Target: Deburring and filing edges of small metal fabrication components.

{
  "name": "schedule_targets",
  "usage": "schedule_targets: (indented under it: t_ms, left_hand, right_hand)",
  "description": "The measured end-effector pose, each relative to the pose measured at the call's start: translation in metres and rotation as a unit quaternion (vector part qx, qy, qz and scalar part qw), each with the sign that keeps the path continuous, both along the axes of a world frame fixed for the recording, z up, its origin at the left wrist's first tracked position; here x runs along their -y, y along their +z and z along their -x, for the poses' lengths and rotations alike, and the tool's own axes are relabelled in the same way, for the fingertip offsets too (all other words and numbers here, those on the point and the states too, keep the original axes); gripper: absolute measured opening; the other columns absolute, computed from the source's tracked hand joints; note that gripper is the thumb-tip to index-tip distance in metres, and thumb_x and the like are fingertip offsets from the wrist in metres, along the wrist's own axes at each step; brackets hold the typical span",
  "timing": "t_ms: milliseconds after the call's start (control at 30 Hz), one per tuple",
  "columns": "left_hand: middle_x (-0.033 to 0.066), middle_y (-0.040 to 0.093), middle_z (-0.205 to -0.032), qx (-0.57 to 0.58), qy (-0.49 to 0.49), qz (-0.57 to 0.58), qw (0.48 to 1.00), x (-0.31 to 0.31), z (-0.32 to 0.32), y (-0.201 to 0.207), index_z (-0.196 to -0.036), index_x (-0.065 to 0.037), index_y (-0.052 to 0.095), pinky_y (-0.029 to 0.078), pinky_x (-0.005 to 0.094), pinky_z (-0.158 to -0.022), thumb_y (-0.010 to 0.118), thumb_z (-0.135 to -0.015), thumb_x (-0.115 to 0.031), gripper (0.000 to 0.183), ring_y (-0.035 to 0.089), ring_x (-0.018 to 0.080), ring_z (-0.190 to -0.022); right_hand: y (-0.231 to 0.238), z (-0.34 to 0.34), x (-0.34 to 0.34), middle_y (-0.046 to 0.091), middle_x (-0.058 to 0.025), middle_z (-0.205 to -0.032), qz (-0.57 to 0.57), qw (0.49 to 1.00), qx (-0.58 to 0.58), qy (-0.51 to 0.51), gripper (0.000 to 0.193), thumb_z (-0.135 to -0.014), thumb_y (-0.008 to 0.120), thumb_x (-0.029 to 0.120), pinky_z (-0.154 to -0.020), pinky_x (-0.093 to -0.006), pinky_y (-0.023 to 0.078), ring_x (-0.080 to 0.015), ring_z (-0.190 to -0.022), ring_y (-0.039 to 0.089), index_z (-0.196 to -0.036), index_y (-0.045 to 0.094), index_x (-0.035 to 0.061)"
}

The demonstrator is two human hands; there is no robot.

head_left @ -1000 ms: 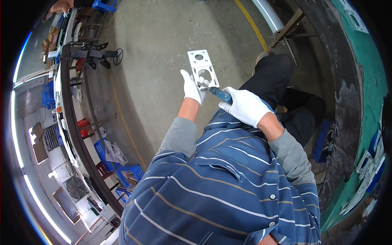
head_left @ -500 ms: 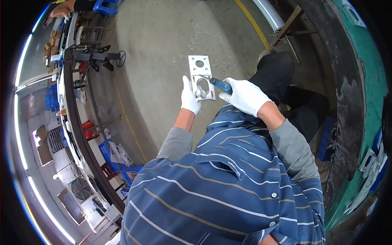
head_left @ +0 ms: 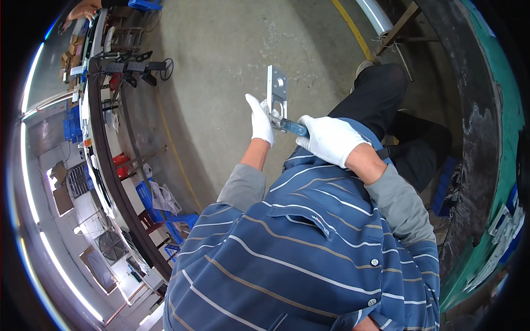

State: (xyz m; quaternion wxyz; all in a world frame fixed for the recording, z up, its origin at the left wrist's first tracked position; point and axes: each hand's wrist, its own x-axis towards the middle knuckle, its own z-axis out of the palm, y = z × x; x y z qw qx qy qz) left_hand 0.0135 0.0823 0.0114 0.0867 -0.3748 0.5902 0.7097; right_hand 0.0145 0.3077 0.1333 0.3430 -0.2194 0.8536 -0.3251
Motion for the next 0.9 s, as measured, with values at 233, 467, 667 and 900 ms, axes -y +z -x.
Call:
schedule_targets:
  t_ms: [233, 467, 667, 900]
  left_hand:
    - [0.0017, 0.056, -0.075, 0.01, -0.04, 0.111, 0.993, -0.01, -0.004, 0.011, -0.119, -0.001, 0.072, 0.039, 0.0256, -0.055, 0.021, -0.103, -0.08, 0.095, 0.049, 0.0104, -0.062]
    - [0.0023, 0.055, -0.075, -0.012, -0.054, 0.139, 0.989, -0.009, -0.007, 0.008, -0.115, 0.0, 0.073, 0.039, 0.0266, -0.055, 0.029, -0.107, -0.071, 0.083, 0.05, 0.0114, -0.064]
    - [0.0036, 0.055, -0.066, -0.033, -0.077, 0.21, 0.974, -0.001, -0.009, -0.009, -0.092, -0.003, 0.069, 0.038, 0.0293, -0.049, 0.042, -0.11, -0.055, 0.062, 0.047, 0.0129, -0.056]
    - [0.0074, 0.06, -0.072, -0.025, -0.082, 0.212, 0.973, -0.002, -0.011, -0.008, -0.085, -0.002, 0.067, 0.042, 0.0316, -0.059, 0.046, -0.11, -0.049, 0.057, 0.05, 0.0157, -0.065]
  right_hand:
    - [-0.006, 0.002, 0.003, 0.075, -0.0165, -0.094, -0.013, 1.0, -0.008, -0.01, 0.026, -0.103, 0.061, 0.026, -0.082, -0.0436, 0.057, -0.0364, -0.082, 0.073, -0.114, 0.065, 0.0032]
    - [-0.012, 0.002, 0.004, 0.075, -0.0168, -0.094, -0.012, 1.0, -0.015, -0.01, 0.026, -0.103, 0.061, 0.026, -0.082, -0.0436, 0.058, -0.0365, -0.082, 0.073, -0.113, 0.065, 0.0027]
    - [-0.011, 0.004, 0.006, 0.075, -0.0169, -0.094, -0.015, 1.0, -0.006, -0.007, 0.026, -0.103, 0.061, 0.026, -0.082, -0.0437, 0.058, -0.0367, -0.083, 0.073, -0.112, 0.066, 0.0024]
    - [-0.015, 0.005, 0.005, 0.075, -0.0171, -0.094, -0.021, 1.0, 0.002, -0.001, 0.025, -0.103, 0.061, 0.026, -0.082, -0.0438, 0.058, -0.0369, -0.082, 0.073, -0.111, 0.065, 0.0025]
